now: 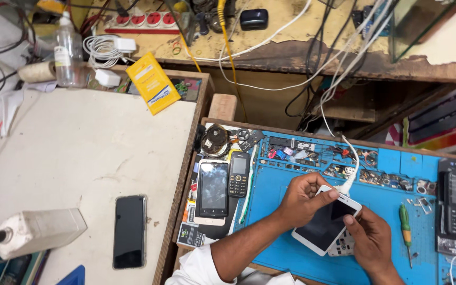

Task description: The person disassembles a white smartphone, removes the back cover, and manipulates internal components including the motherboard and battery. They connect a charging cable to the motherboard, then reassemble the phone by placing the back cover back on.

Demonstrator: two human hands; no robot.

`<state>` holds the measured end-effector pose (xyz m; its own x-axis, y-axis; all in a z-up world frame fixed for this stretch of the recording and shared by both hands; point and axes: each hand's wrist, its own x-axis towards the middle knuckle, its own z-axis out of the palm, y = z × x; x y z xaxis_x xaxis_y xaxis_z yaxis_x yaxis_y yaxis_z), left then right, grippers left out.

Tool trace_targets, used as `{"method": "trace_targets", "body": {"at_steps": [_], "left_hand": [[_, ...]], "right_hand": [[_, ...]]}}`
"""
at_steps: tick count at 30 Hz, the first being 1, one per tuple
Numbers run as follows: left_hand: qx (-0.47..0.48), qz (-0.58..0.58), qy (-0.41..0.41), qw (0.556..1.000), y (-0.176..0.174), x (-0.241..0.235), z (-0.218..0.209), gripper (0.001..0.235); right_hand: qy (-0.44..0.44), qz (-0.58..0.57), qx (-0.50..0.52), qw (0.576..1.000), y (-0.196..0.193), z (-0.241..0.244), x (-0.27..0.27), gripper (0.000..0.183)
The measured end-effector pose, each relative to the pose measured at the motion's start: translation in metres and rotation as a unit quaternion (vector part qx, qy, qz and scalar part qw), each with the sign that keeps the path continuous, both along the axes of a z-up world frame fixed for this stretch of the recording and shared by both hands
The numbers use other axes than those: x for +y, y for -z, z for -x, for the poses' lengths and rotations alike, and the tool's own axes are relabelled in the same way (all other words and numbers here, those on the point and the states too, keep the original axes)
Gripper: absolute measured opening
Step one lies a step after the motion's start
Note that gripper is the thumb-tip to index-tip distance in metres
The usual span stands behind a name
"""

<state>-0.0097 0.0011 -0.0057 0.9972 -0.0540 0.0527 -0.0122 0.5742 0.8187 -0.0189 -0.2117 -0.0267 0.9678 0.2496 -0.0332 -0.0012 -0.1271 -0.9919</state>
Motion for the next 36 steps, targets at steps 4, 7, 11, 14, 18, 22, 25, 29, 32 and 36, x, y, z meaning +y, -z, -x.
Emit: {"method": "trace_targets", "body": {"at_steps": [4, 7, 11, 14, 18, 22, 25, 29, 32, 36], "left_hand": [[-0.013, 0.008, -0.002, 1.000, 0.002, -0.001, 0.002, 0.017], [-0.013, 0.003, 0.000, 1.000, 0.003, -0.003, 0.003, 0.016], [-0.021, 0.005, -0.004, 1.000, 0.003, -0.005, 0.002, 0.016], [-0.029, -0.003, -0.008, 1.000, 0.000, -0.004, 0.001, 0.018], [0.002, -0.010, -0.015, 1.000, -0.008, -0.001, 0.003, 0.022], [0.001, -0.004, -0.013, 1.000, -0.013, 0.000, 0.003, 0.026], [0.007, -0.017, -0.014, 1.000, -0.010, 0.000, 0.003, 0.023], [0.005, -0.021, -0.017, 1.000, -0.001, -0.003, 0.001, 0.019], [0.003, -0.019, -0.017, 1.000, 0.002, -0.003, 0.001, 0.019], [-0.001, -0.023, -0.015, 1.000, 0.003, -0.003, 0.000, 0.018]], "right_hand": [[-0.005, -0.012, -0.011, 1.000, 0.000, -0.003, 0.002, 0.026], [0.007, 0.005, -0.018, 1.000, 0.002, 0.000, 0.003, 0.024], [0.023, 0.042, -0.012, 0.999, 0.000, -0.001, 0.004, 0.022], [0.022, 0.041, -0.015, 0.999, -0.004, -0.003, 0.006, 0.023], [0.023, 0.054, -0.010, 0.998, -0.006, 0.000, 0.008, 0.023], [0.020, 0.043, -0.021, 0.999, -0.008, -0.001, 0.010, 0.026], [0.019, 0.046, -0.014, 0.999, -0.009, -0.001, 0.010, 0.025], [0.015, 0.027, -0.013, 0.999, -0.007, -0.001, 0.010, 0.027], [0.014, 0.036, -0.018, 0.999, -0.006, -0.001, 0.010, 0.027], [0.012, 0.060, -0.018, 0.998, -0.004, -0.002, 0.008, 0.025]]}}
